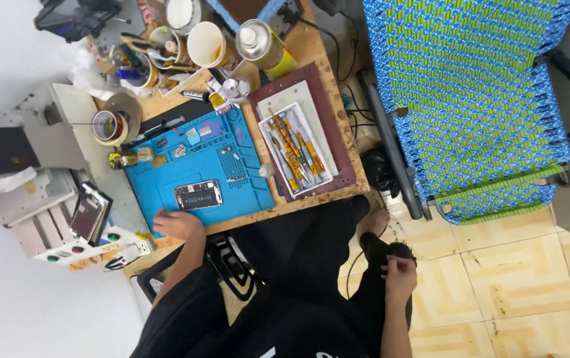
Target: The person picks up a wooden ship model and examines it, then sits at a workbench and handles a small electronic component with both hands, turning it over repeatedly. A disassembled phone lies on the blue mat nearby.
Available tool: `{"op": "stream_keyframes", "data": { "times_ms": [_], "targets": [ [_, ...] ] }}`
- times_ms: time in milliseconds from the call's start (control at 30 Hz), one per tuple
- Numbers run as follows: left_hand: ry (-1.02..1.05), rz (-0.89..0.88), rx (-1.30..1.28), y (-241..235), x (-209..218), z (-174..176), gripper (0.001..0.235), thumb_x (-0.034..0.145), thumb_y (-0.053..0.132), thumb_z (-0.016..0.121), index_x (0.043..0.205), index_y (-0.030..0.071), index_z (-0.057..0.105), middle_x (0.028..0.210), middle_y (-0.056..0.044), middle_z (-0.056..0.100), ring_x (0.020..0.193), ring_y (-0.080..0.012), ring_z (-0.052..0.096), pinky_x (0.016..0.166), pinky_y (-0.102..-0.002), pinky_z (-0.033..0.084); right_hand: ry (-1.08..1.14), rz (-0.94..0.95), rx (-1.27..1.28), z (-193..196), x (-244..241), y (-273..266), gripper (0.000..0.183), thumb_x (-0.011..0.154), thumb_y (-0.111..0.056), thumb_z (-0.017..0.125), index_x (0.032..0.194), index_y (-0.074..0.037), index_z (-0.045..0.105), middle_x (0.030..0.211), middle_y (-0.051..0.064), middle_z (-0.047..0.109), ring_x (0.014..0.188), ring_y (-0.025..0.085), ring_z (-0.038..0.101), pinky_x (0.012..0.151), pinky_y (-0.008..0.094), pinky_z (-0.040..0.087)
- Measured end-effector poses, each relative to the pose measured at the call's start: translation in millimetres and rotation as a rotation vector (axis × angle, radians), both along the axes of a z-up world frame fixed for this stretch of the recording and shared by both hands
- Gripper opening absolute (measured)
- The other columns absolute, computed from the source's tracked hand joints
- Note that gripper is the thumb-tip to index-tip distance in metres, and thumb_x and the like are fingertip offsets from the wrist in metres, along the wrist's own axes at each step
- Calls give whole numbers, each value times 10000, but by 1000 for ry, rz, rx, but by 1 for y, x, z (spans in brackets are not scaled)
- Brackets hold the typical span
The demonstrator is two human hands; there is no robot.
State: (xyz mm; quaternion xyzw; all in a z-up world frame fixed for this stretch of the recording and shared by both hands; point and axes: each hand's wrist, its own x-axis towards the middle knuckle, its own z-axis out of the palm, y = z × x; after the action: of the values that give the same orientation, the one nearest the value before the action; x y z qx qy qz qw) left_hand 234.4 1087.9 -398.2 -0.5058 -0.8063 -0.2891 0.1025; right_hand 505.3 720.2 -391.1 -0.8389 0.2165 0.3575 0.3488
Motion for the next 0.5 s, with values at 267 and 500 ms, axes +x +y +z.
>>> {"op": "stream_keyframes", "data": {
  "times_ms": [267, 500],
  "targets": [
    [19, -22, -2, 4, -18, -26, 134, 849, 86, 395, 888, 90, 524, 861, -146, 404, 742, -323, 438, 645, -416, 369, -203, -513, 376, -62, -3, 63, 105, 840, -93, 515, 770, -67, 442, 841, 107, 592, 553, 125, 549, 411, 187, 429],
    [430, 77, 61, 10, -62, -53, 107, 886, 119, 416, 852, 155, 511, 799, -125, 367, 683, -297, 378, 608, -442, 336, -231, -749, 659, -130, -28, 111, 113, 844, -110, 527, 765, -93, 449, 862, 130, 587, 560, 91, 531, 468, 164, 420]
  ]
}}
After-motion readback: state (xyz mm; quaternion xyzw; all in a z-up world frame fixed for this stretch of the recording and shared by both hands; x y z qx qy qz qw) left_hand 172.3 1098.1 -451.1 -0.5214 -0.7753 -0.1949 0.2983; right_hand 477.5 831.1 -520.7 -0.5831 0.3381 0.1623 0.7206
